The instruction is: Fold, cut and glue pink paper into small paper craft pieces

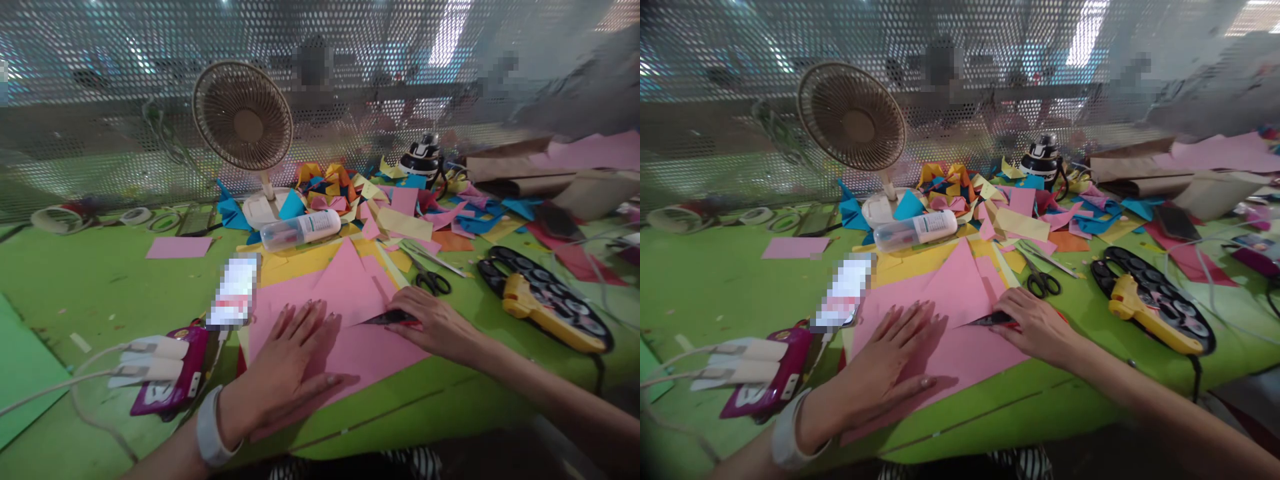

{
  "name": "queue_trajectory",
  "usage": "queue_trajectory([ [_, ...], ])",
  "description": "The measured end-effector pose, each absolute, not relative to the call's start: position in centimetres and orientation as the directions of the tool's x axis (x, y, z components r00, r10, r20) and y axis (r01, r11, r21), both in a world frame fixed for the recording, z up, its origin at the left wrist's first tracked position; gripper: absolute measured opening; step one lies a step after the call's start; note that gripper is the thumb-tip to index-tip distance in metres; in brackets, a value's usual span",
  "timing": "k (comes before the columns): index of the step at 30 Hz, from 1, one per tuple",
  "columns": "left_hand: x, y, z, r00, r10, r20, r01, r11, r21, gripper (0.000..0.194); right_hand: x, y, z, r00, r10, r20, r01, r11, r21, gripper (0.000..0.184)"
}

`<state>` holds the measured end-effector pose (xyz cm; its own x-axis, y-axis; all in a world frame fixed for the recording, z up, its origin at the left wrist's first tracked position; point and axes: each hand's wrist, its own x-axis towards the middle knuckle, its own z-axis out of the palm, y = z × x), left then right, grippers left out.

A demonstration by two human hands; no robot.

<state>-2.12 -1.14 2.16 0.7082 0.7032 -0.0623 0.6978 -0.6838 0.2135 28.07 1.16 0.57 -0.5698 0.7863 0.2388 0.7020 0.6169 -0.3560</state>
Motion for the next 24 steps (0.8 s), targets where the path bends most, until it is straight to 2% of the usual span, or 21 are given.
queue_trajectory([
  [6,-2.8,-2.1,1.5,0.665,0.743,-0.079,0.743,-0.648,0.165,0.078,27.5,1.0,0.8,-0.581,0.787,0.208,0.701,0.614,-0.362,0.018],
  [15,-2.5,-2.2,1.3,0.660,0.750,-0.042,0.746,-0.647,0.160,0.076,25.9,1.2,0.6,-0.575,0.777,0.257,0.701,0.630,-0.334,0.013],
  [24,-2.6,-2.2,1.1,0.661,0.749,-0.042,0.745,-0.649,0.155,0.076,26.3,1.2,0.8,-0.591,0.773,0.229,0.669,0.629,-0.397,0.012],
])
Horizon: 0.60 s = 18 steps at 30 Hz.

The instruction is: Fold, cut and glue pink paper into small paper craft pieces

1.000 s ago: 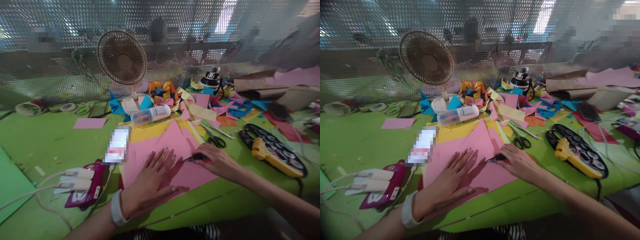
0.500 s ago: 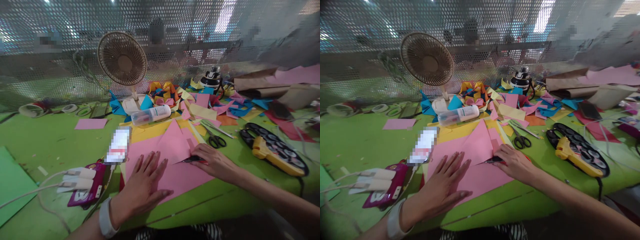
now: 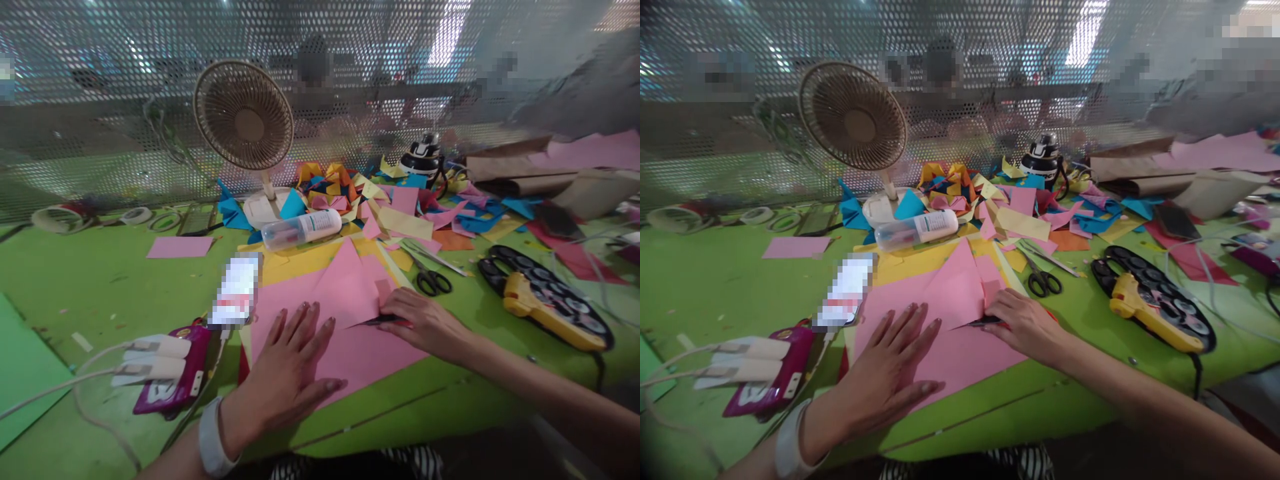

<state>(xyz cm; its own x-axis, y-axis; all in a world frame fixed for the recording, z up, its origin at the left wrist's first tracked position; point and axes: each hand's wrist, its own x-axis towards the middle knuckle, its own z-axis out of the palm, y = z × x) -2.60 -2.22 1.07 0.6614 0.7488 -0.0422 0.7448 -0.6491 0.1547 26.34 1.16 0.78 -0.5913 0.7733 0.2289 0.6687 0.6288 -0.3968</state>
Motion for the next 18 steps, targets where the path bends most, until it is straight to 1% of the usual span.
queue_trajectory([
  [5,-2.6,-2.2,1.1,0.658,0.751,-0.057,0.749,-0.644,0.158,0.076,27.3,0.8,0.5,-0.591,0.770,0.242,0.655,0.633,-0.413,0.013],
  [10,-2.6,-2.2,1.0,0.660,0.749,-0.049,0.746,-0.647,0.155,0.076,26.5,0.7,0.5,-0.558,0.794,0.241,0.682,0.604,-0.413,0.014],
  [15,-2.6,-2.3,0.7,0.657,0.753,-0.039,0.749,-0.647,0.143,0.077,25.3,0.9,0.7,-0.582,0.778,0.238,0.671,0.625,-0.400,0.014],
  [18,-2.6,-2.3,0.6,0.655,0.755,-0.035,0.751,-0.645,0.139,0.077,25.6,0.8,0.8,-0.580,0.782,0.227,0.668,0.617,-0.417,0.014],
])
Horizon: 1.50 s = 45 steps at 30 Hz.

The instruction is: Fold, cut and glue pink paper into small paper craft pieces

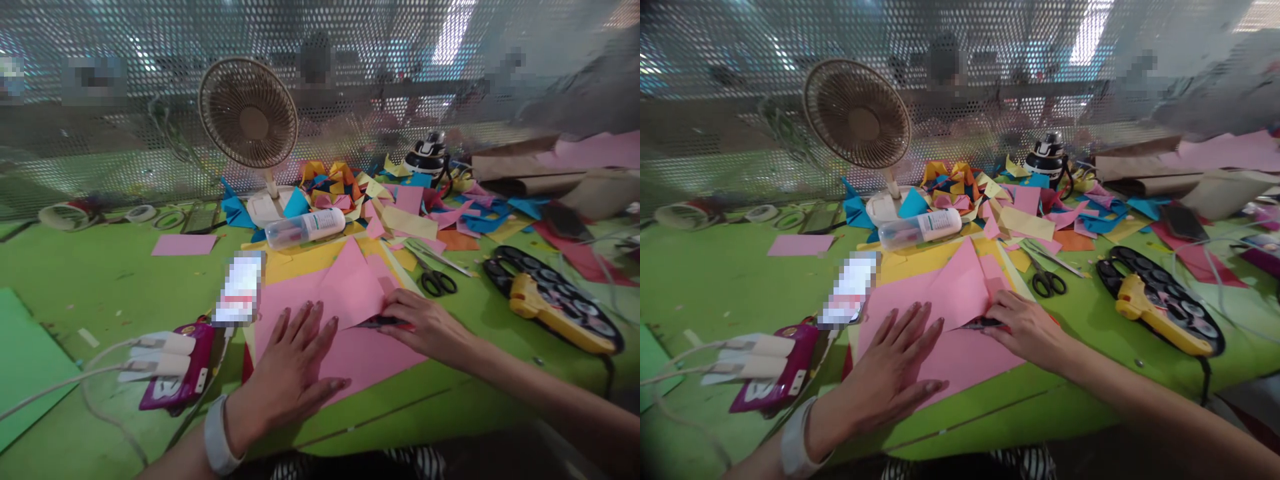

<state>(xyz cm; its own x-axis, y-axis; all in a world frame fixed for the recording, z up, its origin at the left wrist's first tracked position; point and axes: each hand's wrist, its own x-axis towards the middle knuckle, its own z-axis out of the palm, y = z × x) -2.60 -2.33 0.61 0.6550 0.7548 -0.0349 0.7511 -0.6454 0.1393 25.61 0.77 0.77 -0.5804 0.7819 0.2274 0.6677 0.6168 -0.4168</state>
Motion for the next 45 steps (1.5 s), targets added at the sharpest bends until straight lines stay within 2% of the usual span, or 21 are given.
queue_trajectory([
  [19,-2.7,-2.4,0.8,0.653,0.756,-0.049,0.751,-0.637,0.172,0.077,25.1,0.1,0.4,-0.547,0.809,0.216,0.711,0.585,-0.390,0.018],
  [28,-2.0,-2.4,2.2,0.684,0.725,-0.080,0.717,-0.648,0.259,0.075,25.5,0.4,0.4,-0.534,0.812,0.237,0.745,0.584,-0.323,0.019],
  [38,-4.6,-3.0,1.4,0.660,0.751,-0.038,0.749,-0.651,0.124,0.078,24.6,0.3,0.0,-0.550,0.783,0.290,0.751,0.616,-0.239,0.020],
  [45,-4.4,-3.0,1.3,0.659,0.751,-0.036,0.751,-0.653,0.100,0.078,23.1,0.6,0.5,-0.600,0.744,0.294,0.714,0.664,-0.222,0.020],
])
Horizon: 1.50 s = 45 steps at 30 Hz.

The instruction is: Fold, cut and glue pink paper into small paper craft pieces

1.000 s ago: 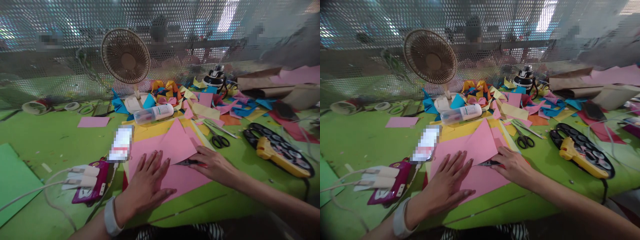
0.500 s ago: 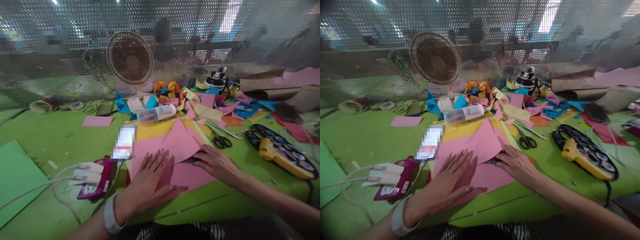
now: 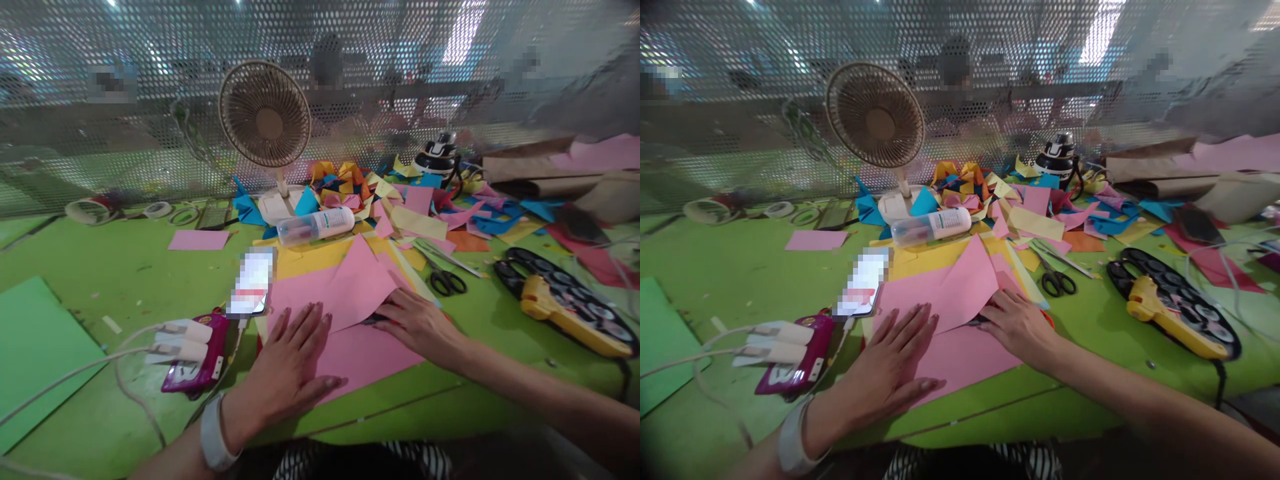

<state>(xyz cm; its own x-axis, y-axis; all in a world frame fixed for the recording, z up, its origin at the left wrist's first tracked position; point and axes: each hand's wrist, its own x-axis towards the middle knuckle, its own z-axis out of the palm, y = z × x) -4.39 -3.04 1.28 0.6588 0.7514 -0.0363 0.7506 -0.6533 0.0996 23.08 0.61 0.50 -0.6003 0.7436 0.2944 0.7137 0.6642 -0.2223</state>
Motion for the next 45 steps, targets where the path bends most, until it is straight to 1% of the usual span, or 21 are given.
queue_trajectory([
  [9,-4.5,-3.1,1.2,0.660,0.751,-0.022,0.748,-0.653,0.119,0.077,24.7,0.2,0.5,-0.594,0.759,0.267,0.709,0.650,-0.271,0.020],
  [15,-4.5,-3.1,1.2,0.656,0.755,-0.009,0.749,-0.650,0.129,0.078,23.1,0.7,0.6,-0.608,0.738,0.292,0.698,0.673,-0.247,0.020],
  [26,-4.4,-3.1,1.3,0.652,0.756,-0.059,0.756,-0.641,0.135,0.079,23.4,0.4,0.5,-0.605,0.744,0.286,0.699,0.667,-0.257,0.020],
  [30,-4.4,-3.1,1.3,0.652,0.757,-0.039,0.755,-0.643,0.125,0.079,22.5,0.6,0.4,-0.614,0.725,0.312,0.685,0.686,-0.245,0.020],
  [33,-4.4,-3.2,1.4,0.654,0.756,-0.027,0.752,-0.646,0.129,0.078,22.8,0.2,0.5,-0.611,0.735,0.294,0.693,0.676,-0.249,0.019],
  [37,-4.4,-3.3,1.5,0.652,0.758,-0.033,0.753,-0.641,0.150,0.079,23.1,-0.1,0.5,-0.598,0.757,0.264,0.701,0.653,-0.286,0.019],
  [39,-4.3,-3.3,1.5,0.647,0.761,-0.037,0.757,-0.636,0.153,0.079,22.8,0.0,0.4,-0.602,0.751,0.271,0.693,0.660,-0.291,0.020],
  [45,-4.3,-3.3,1.6,0.638,0.768,-0.058,0.765,-0.625,0.156,0.080,21.9,0.1,0.3,-0.609,0.724,0.324,0.683,0.686,-0.250,0.019],
])
